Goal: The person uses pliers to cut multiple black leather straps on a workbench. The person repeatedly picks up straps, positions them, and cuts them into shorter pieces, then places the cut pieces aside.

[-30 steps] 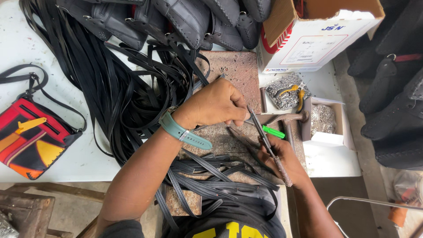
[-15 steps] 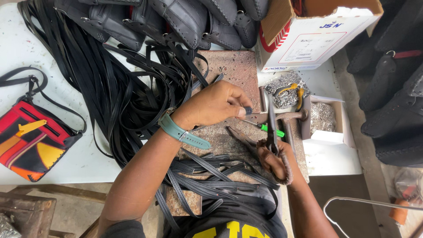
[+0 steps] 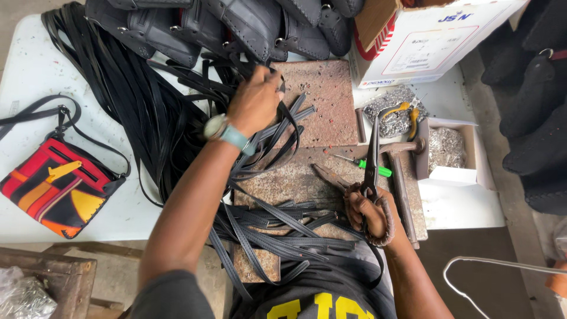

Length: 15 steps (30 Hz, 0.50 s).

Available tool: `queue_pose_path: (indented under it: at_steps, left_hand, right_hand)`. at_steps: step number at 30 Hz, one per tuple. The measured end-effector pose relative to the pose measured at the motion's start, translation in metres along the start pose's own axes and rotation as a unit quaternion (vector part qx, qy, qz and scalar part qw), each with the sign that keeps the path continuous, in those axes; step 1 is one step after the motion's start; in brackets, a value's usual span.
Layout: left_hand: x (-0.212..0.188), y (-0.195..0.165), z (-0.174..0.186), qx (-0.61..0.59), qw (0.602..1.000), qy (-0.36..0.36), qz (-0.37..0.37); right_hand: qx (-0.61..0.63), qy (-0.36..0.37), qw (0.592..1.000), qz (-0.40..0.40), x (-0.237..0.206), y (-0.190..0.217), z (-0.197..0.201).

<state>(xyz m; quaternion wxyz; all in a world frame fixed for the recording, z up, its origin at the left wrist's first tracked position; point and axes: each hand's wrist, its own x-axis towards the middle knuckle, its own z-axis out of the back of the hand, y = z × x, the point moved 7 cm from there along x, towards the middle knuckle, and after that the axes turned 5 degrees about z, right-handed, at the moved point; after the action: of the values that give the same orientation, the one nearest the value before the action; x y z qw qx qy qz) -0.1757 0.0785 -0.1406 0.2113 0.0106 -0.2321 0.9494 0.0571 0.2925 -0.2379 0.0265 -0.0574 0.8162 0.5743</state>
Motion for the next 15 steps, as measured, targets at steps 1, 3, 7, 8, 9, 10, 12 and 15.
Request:
queue_pose_path:
  at_steps: [1,3,7,8,9,10,12,15]
  left_hand:
    - [-0.017,-0.005,0.014,0.000,1.000,-0.021,0.002]
    - [-0.067,-0.029,0.015,-0.033,0.994,0.085,-0.055]
    - [-0.168,-0.070,-0.016,0.133,0.941,0.230,-0.208]
    - [-0.174,-0.070,-0.021,0.169,0.931,0.232,-0.225]
    - [-0.179,-0.070,-0.025,0.203,0.919,0.234,-0.243]
    - [-0.179,-0.070,-0.029,0.237,0.905,0.236,-0.262]
    - [-0.163,-0.077,-0.015,0.134,0.943,0.185,-0.240]
    - [-0.133,-0.103,0.002,-0.003,0.962,0.175,-0.208]
  right_hand:
    - [0.009,0.006,1.000,0.003,0.000,0.002,-0.002]
    - [0.018,0.013,1.000,0.009,0.001,0.005,-0.004]
    - [0.025,0.011,1.000,0.007,0.002,0.008,-0.007]
    - [0.026,0.009,1.000,0.007,0.003,0.007,-0.007]
    - [0.024,0.007,1.000,0.005,0.003,0.007,-0.007]
    - [0.021,0.004,1.000,0.004,0.003,0.007,-0.007]
    - [0.027,-0.002,1.000,0.004,0.002,0.006,-0.005]
    - [0.034,-0.003,0.999,0.011,0.004,0.005,-0.003]
